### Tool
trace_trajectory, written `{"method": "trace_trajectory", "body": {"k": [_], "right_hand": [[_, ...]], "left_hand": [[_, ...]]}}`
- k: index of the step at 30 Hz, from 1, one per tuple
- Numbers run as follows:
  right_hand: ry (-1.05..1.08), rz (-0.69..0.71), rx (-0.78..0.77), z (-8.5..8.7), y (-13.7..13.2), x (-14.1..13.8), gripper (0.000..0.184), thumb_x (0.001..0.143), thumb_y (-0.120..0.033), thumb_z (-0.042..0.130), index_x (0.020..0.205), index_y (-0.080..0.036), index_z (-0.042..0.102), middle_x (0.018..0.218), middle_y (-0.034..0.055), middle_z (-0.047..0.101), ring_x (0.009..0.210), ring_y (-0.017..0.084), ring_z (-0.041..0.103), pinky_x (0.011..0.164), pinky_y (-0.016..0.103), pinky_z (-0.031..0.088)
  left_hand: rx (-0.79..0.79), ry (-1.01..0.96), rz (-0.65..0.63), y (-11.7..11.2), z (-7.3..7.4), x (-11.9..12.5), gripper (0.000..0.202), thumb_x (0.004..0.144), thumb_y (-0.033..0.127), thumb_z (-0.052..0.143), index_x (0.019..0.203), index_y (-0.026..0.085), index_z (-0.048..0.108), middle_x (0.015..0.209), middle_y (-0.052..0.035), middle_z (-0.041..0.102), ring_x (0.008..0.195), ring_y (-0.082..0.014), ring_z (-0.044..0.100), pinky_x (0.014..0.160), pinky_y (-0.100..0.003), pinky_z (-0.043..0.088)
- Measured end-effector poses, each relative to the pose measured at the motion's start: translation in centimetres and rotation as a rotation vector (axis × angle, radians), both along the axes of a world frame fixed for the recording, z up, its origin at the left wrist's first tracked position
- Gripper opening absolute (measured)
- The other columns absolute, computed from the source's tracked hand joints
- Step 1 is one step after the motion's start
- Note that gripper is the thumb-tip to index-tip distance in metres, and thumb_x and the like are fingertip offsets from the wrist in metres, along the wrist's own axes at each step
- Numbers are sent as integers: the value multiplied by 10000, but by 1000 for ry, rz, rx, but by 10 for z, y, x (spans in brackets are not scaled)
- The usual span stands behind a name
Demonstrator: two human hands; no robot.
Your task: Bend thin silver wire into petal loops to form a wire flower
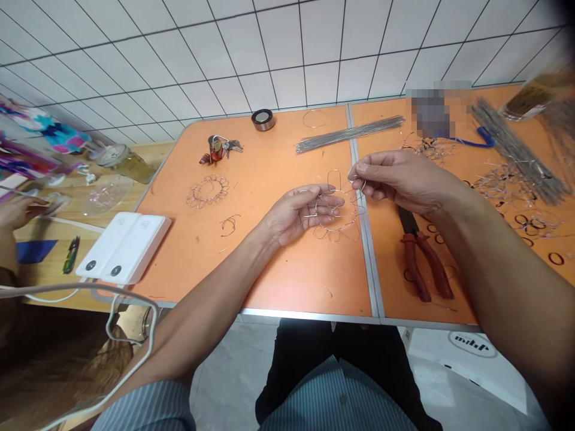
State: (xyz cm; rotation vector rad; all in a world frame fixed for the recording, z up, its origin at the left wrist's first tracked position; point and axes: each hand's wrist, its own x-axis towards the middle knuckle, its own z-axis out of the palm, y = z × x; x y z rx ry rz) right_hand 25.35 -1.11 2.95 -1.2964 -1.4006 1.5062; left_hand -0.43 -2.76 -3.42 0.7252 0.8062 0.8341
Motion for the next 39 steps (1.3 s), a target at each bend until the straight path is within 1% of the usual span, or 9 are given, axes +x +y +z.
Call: {"method": "trace_trajectory", "body": {"k": [4, 8, 13, 18, 23, 27, 30, 33, 39], "right_hand": [[33, 12, -50, 0, 2, 1, 218, 1026, -328, 977, 881, -226, 851, 945, 69, 812, 690, 141, 589, 592, 294, 452], [75, 14, -81, 1, 1, 2, 213, 1036, -291, 963, 863, -217, 863, 943, 68, 793, 699, 130, 570, 574, 266, 439], [70, 28, -85, 3, 0, 1, 202, 1016, -263, 988, 852, -213, 883, 921, 59, 781, 698, 120, 562, 580, 250, 434], [82, 24, -67, 0, 1, 2, 184, 1016, -273, 1000, 879, -211, 895, 876, 50, 773, 688, 121, 553, 570, 251, 425], [84, 20, -49, -3, 2, 3, 251, 934, -359, 1097, 905, -208, 898, 870, 54, 779, 687, 115, 570, 564, 246, 429], [70, 31, -29, -4, 3, 4, 362, 811, -424, 1178, 908, -220, 895, 849, 53, 780, 685, 126, 566, 551, 270, 419], [17, 33, -2, -5, 2, 4, 415, 742, -447, 1210, 915, -236, 898, 821, 37, 756, 696, 139, 572, 572, 299, 445], [-33, 27, 42, -5, 2, 3, 422, 706, -434, 1216, 915, -243, 902, 862, 42, 777, 753, 159, 623, 611, 315, 480], [-95, 34, 124, -7, 2, 4, 413, 709, -446, 1193, 935, -266, 898, 963, 62, 836, 864, 220, 711, 713, 371, 573]], "left_hand": [[8, -4, -11, 0, -1, -1, 226, 1157, 352, 795, 1202, 156, 898, 1181, -160, 936, 963, -222, 916, 904, -322, 732], [22, -19, -26, 0, -2, -1, 230, 1164, 352, 773, 1187, 158, 895, 1180, -163, 938, 970, -230, 920, 860, -313, 730], [19, -2, -36, 0, -2, -1, 246, 1147, 390, 813, 1201, 164, 894, 1196, -165, 939, 984, -236, 923, 923, -340, 736], [25, -13, -40, 1, -4, -2, 256, 1135, 398, 833, 1194, 155, 889, 1201, -173, 938, 987, -239, 925, 917, -333, 733], [56, -46, -60, 2, -8, -3, 260, 1130, 395, 830, 1205, 152, 886, 1201, -172, 939, 1027, -267, 937, 883, -332, 743], [72, -62, -72, 3, -11, -4, 272, 1133, 405, 828, 1218, 153, 885, 1210, -171, 940, 1056, -279, 940, 907, -348, 751], [54, -50, -65, 4, -10, -4, 272, 1135, 404, 833, 1237, 157, 885, 1218, -167, 940, 1030, -258, 936, 924, -343, 746], [31, -57, -46, 3, -8, -3, 233, 1145, 363, 811, 1217, 154, 887, 1206, -164, 941, 995, -244, 934, 878, -317, 739], [-7, -49, -17, 3, -5, -2, 214, 1156, 335, 797, 1201, 141, 874, 1196, -179, 940, 971, -238, 932, 888, -315, 736]]}}
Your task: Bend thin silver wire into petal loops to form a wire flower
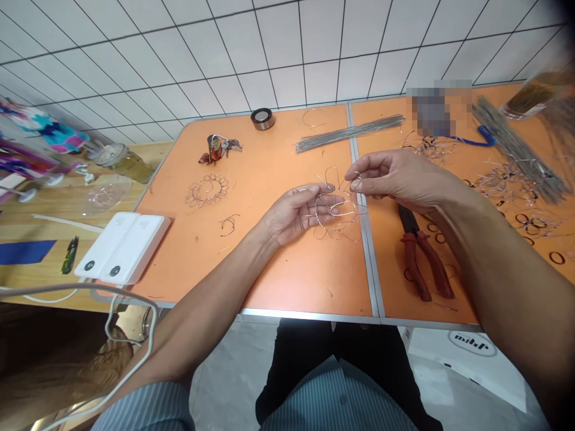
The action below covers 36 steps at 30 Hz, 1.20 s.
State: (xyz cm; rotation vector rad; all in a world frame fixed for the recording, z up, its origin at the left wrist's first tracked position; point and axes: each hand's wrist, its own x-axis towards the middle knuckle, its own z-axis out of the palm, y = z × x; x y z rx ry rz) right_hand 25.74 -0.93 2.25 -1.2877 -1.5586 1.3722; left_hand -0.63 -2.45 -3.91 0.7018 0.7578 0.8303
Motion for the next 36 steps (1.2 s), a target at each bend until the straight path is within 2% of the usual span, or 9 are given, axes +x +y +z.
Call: {"method": "trace_trajectory", "body": {"k": [5, 9, 13, 23, 30, 33, 36], "right_hand": [[-20, 20, 26, -1, 1, 2, 323, 754, -368, 1146, 953, -266, 913, 986, 57, 847, 880, 218, 717, 754, 379, 570], [-36, -2, 34, -1, 0, 1, 270, 799, -354, 1117, 943, -255, 911, 967, 56, 840, 855, 206, 697, 742, 369, 542], [-37, -36, 22, 0, -2, 0, 203, 845, -315, 1079, 940, -248, 912, 955, 58, 834, 833, 194, 690, 738, 364, 523], [27, -66, 5, 4, -2, -2, 168, 838, -247, 1049, 946, -243, 921, 902, 50, 813, 786, 180, 658, 712, 353, 515], [-42, -71, 51, 3, -3, -2, 180, 846, -303, 1068, 906, -258, 905, 891, 46, 799, 776, 184, 627, 694, 367, 478], [-83, -46, 73, 4, -3, -1, 222, 858, -401, 1082, 918, -282, 904, 921, 48, 816, 795, 204, 640, 706, 383, 498], [-124, -23, 82, 6, -3, 1, 244, 939, -496, 1029, 955, -282, 912, 999, 63, 854, 822, 215, 665, 733, 391, 512]], "left_hand": [[3, -15, 4, 0, 0, 0, 212, 1183, 293, 730, 1163, 139, 873, 1158, -176, 942, 937, -232, 932, 818, -288, 728], [8, -2, 2, 0, 0, 0, 218, 1165, 333, 779, 1195, 140, 877, 1203, -181, 940, 976, -242, 936, 871, -313, 742], [-2, 1, 5, 0, 0, 0, 223, 1156, 344, 796, 1201, 143, 880, 1169, -167, 941, 971, -229, 935, 883, -299, 740], [3, -10, -1, -1, 3, 1, 214, 1190, 269, 695, 1173, 141, 865, 1119, -154, 944, 887, -201, 919, 791, -269, 731], [-8, 14, 12, -1, 4, 2, 202, 1184, 287, 728, 1190, 139, 865, 1149, -164, 941, 909, -214, 918, 820, -289, 727], [-20, 26, 27, -2, 4, 2, 215, 1186, 301, 736, 1195, 138, 876, 1164, -172, 939, 942, -223, 921, 844, -295, 723], [-27, 39, 44, -2, 3, 2, 222, 1184, 314, 754, 1218, 137, 884, 1196, -179, 937, 953, -217, 917, 899, -310, 725]]}}
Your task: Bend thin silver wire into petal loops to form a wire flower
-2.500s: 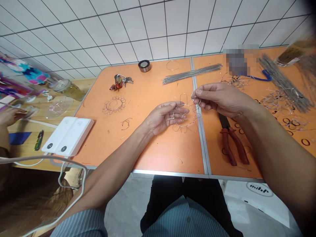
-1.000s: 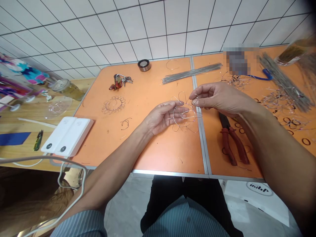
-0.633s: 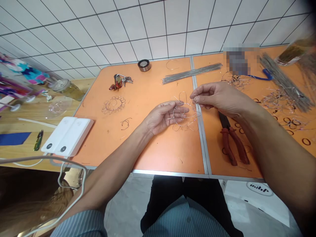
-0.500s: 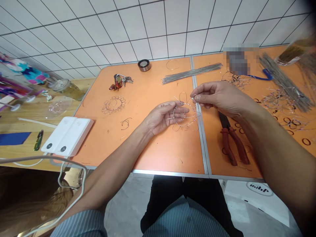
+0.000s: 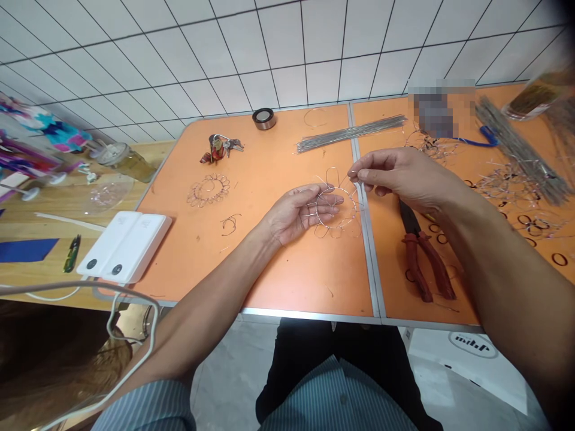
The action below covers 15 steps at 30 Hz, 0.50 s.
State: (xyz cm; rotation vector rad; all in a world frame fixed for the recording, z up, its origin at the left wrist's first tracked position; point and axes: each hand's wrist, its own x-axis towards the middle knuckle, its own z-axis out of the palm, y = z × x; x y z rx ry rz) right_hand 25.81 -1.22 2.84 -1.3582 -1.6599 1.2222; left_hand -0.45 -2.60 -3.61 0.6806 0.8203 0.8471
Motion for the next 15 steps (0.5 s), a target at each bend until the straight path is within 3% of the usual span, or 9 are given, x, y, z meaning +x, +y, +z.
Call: {"method": "trace_trajectory", "body": {"k": [4, 8, 12, 15], "right_hand": [[-64, -8, 21, 4, -2, -1, 330, 1084, -562, 885, 984, -250, 919, 1094, 84, 875, 864, 202, 670, 801, 386, 494], [-154, -40, 81, 6, -6, -4, 310, 990, -538, 960, 892, -252, 890, 841, 41, 774, 833, 218, 634, 765, 388, 441], [-175, -80, 124, 7, -8, -9, 242, 959, -410, 935, 811, -243, 841, 784, 30, 704, 790, 212, 603, 746, 388, 438], [-196, -87, 150, 7, -8, -11, 254, 936, -424, 938, 795, -243, 828, 768, 30, 689, 786, 216, 592, 732, 382, 436]], "left_hand": [[-9, -2, 22, 0, 0, 0, 217, 1184, 315, 762, 1207, 134, 880, 1191, -180, 936, 919, -205, 909, 939, -321, 725], [-7, 9, 17, 0, 0, 1, 213, 1175, 317, 778, 1208, 133, 881, 1181, -177, 937, 917, -212, 913, 923, -320, 726], [2, 30, 5, -1, 2, 2, 203, 1178, 301, 767, 1194, 135, 881, 1170, -173, 937, 918, -222, 918, 891, -318, 726], [10, 43, 0, -2, 4, 2, 219, 1194, 280, 727, 1180, 130, 887, 1170, -175, 936, 893, -217, 914, 846, -309, 721]]}}
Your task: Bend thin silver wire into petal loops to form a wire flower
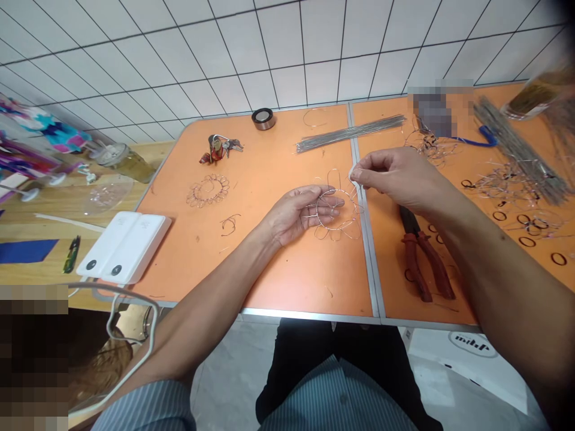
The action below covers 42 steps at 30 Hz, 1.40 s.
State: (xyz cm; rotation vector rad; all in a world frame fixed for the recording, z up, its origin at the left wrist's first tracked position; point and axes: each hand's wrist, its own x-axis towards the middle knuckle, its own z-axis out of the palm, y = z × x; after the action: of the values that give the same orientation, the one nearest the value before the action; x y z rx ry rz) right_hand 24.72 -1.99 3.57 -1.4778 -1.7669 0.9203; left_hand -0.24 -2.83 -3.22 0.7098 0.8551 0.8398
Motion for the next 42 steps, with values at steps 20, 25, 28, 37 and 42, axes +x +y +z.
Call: {"method": "trace_trajectory", "body": {"k": [20, 25, 28, 37, 42], "right_hand": [[65, -23, 40, 4, -4, -7, 174, 902, -315, 941, 766, -268, 844, 853, 47, 785, 851, 254, 677, 799, 418, 526], [50, -45, 28, 5, -5, -7, 189, 920, -306, 941, 770, -259, 835, 841, 47, 769, 826, 247, 644, 762, 413, 486], [50, -36, 24, 4, -5, -6, 202, 923, -305, 946, 767, -261, 825, 832, 44, 747, 806, 242, 628, 753, 415, 465], [33, -43, 39, 1, -2, -5, 247, 914, -393, 960, 757, -260, 823, 832, 56, 759, 820, 252, 626, 746, 419, 479], [28, -48, 28, 2, -4, -5, 253, 912, -386, 970, 745, -273, 816, 818, 47, 737, 798, 247, 617, 732, 421, 465]], "left_hand": [[26, -9, -22, 1, -5, -1, 225, 1192, 291, 722, 1199, 130, 879, 1234, -187, 934, 1053, -271, 938, 893, -331, 722], [19, -3, -16, 1, -6, -1, 213, 1162, 326, 793, 1199, 136, 883, 1227, -185, 935, 1036, -256, 933, 923, -327, 721], [11, 0, -14, 2, -6, -1, 216, 1167, 325, 784, 1195, 137, 887, 1222, -184, 936, 994, -244, 926, 925, -335, 721], [8, -8, -27, 1, -4, 0, 220, 1189, 305, 745, 1181, 139, 889, 1176, -168, 941, 958, -229, 919, 919, -325, 712], [8, -3, -29, 1, -3, -1, 211, 1165, 333, 797, 1184, 146, 893, 1187, -172, 940, 957, -234, 920, 970, -348, 713]]}}
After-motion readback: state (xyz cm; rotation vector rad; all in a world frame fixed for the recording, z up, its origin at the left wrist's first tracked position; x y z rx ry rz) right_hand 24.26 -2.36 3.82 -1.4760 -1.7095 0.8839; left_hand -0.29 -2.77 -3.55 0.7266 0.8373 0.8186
